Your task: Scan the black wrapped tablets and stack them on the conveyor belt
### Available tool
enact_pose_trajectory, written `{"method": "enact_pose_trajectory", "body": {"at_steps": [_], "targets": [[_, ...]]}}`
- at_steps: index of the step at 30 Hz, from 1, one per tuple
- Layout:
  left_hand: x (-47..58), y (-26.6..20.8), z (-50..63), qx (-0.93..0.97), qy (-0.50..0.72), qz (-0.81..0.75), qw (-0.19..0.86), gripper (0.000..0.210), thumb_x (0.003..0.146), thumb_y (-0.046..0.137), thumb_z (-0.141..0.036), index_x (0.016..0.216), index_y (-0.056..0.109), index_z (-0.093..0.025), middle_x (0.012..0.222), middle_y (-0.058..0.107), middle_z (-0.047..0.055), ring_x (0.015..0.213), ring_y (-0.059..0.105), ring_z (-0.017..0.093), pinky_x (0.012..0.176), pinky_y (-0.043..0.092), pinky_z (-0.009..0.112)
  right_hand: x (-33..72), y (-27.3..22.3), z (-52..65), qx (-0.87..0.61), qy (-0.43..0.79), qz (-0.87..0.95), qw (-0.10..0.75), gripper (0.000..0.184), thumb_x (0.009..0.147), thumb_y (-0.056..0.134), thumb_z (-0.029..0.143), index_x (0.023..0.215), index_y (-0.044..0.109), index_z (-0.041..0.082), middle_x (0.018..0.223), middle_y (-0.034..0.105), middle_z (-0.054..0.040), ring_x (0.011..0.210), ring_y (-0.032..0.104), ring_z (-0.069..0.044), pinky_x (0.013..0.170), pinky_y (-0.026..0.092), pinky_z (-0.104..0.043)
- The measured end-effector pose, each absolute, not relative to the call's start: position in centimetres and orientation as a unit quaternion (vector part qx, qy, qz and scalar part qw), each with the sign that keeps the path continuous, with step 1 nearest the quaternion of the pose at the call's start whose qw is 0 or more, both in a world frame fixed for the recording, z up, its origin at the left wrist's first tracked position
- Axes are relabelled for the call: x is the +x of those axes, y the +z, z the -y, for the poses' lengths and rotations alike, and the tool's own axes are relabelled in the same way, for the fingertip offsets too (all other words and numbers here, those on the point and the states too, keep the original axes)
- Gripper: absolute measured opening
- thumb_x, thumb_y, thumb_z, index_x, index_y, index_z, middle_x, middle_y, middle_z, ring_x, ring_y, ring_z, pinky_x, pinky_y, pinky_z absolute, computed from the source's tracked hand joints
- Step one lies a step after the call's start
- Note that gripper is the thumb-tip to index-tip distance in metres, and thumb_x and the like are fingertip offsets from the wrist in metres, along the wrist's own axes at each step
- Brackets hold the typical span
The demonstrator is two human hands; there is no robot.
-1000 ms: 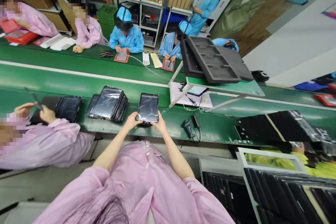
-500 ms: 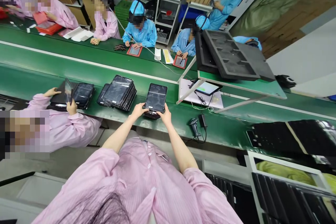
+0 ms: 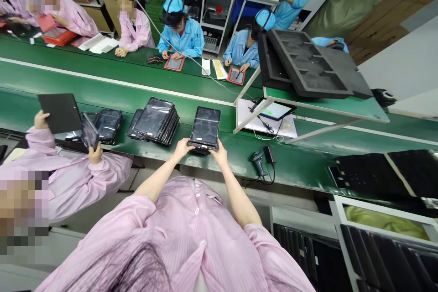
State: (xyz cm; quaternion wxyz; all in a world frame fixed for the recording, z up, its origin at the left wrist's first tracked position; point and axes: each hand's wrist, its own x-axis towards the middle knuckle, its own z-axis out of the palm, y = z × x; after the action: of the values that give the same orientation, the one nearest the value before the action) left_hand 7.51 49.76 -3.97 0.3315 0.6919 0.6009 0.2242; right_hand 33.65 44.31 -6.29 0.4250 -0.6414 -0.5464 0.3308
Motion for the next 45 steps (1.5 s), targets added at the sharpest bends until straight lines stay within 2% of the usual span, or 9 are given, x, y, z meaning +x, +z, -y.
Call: {"method": "enact_pose_trajectory", "body": {"at_steps": [4,9,17,20,23,26,28,35,45], "targets": [[7.5,-3.7,-50.7,0.693,0.213,-0.602,0.335,0.03,0.086,0.089,-0.029,0.112,0.08,-0.016,0.114,0.083,0.015,0.107,0.076,0.03,0.099,0.057,0.037,33.6,-6.0,-44.8,-0.657,0.342,0.519,0.426,0.079,0.083,0.079,0.031,0.159,0.058,0.021,0.14,0.077,-0.0105,0.111,0.08,-0.03,0.111,0.062,-0.05],[7.7,-3.3,-51.3,0.683,0.205,-0.61,0.347,0.03,0.086,0.09,-0.03,0.112,0.082,-0.018,0.111,0.085,0.013,0.104,0.078,0.029,0.094,0.058,0.034,33.3,-6.1,-44.8,-0.659,0.318,0.52,0.44,0.072,0.086,0.075,0.034,0.155,0.061,0.021,0.139,0.077,-0.0103,0.119,0.077,-0.03,0.109,0.063,-0.048],[7.9,-3.1,-51.8,0.676,0.21,-0.608,0.358,0.031,0.088,0.088,-0.032,0.114,0.082,-0.018,0.104,0.085,0.012,0.099,0.079,0.027,0.091,0.057,0.033,32.9,-6.6,-45.4,-0.68,0.287,0.513,0.439,0.065,0.09,0.071,0.038,0.151,0.062,0.018,0.14,0.075,-0.0143,0.119,0.075,-0.03,0.101,0.065,-0.046],[7.8,-3.6,-51.7,0.673,0.215,-0.609,0.361,0.034,0.09,0.087,-0.034,0.119,0.081,-0.017,0.105,0.084,0.012,0.101,0.078,0.028,0.093,0.058,0.034,33.0,-7.0,-45.3,-0.68,0.284,0.52,0.431,0.066,0.091,0.071,0.038,0.152,0.061,0.018,0.145,0.07,-0.0175,0.123,0.073,-0.032,0.104,0.064,-0.047],[7.6,-4.6,-51.1,0.675,0.232,-0.606,0.351,0.041,0.089,0.087,-0.035,0.125,0.079,-0.016,0.119,0.081,0.015,0.112,0.076,0.029,0.103,0.057,0.036,33.1,-7.9,-44.9,-0.672,0.282,0.544,0.417,0.076,0.088,0.075,0.039,0.158,0.054,0.018,0.155,0.063,-0.0185,0.135,0.066,-0.033,0.115,0.057,-0.049],[7.6,-5.7,-50.4,0.689,0.238,-0.583,0.358,0.051,0.083,0.092,-0.034,0.129,0.077,-0.017,0.131,0.077,0.015,0.12,0.073,0.029,0.11,0.056,0.039,32.8,-8.8,-44.7,-0.66,0.274,0.571,0.406,0.091,0.083,0.082,0.038,0.165,0.045,0.02,0.163,0.056,-0.0173,0.148,0.057,-0.034,0.125,0.046,-0.052],[7.6,-6.1,-50.3,0.697,0.222,-0.577,0.362,0.055,0.079,0.095,-0.031,0.129,0.076,-0.018,0.129,0.078,0.014,0.119,0.074,0.03,0.109,0.057,0.04,32.7,-9.2,-44.8,-0.664,0.265,0.57,0.404,0.092,0.082,0.082,0.036,0.165,0.044,0.019,0.163,0.057,-0.0175,0.15,0.055,-0.034,0.128,0.043,-0.054],[7.7,-5.7,-52.3,0.705,0.169,-0.591,0.354,0.035,0.079,0.095,-0.027,0.109,0.083,-0.015,0.117,0.082,0.017,0.112,0.077,0.034,0.102,0.059,0.041,32.6,-9.2,-45.4,-0.675,0.259,0.564,0.399,0.086,0.083,0.081,0.034,0.162,0.05,0.019,0.157,0.064,-0.0154,0.143,0.06,-0.034,0.123,0.046,-0.053],[7.9,-5.1,-53.7,0.708,0.129,-0.593,0.362,0.033,0.086,0.089,-0.03,0.115,0.082,-0.015,0.113,0.085,0.015,0.104,0.079,0.029,0.094,0.059,0.034,32.4,-8.1,-46.2,-0.709,0.247,0.556,0.358,0.085,0.086,0.08,0.034,0.165,0.05,0.02,0.15,0.07,-0.0141,0.128,0.06,-0.036,0.116,0.048,-0.052]]}}
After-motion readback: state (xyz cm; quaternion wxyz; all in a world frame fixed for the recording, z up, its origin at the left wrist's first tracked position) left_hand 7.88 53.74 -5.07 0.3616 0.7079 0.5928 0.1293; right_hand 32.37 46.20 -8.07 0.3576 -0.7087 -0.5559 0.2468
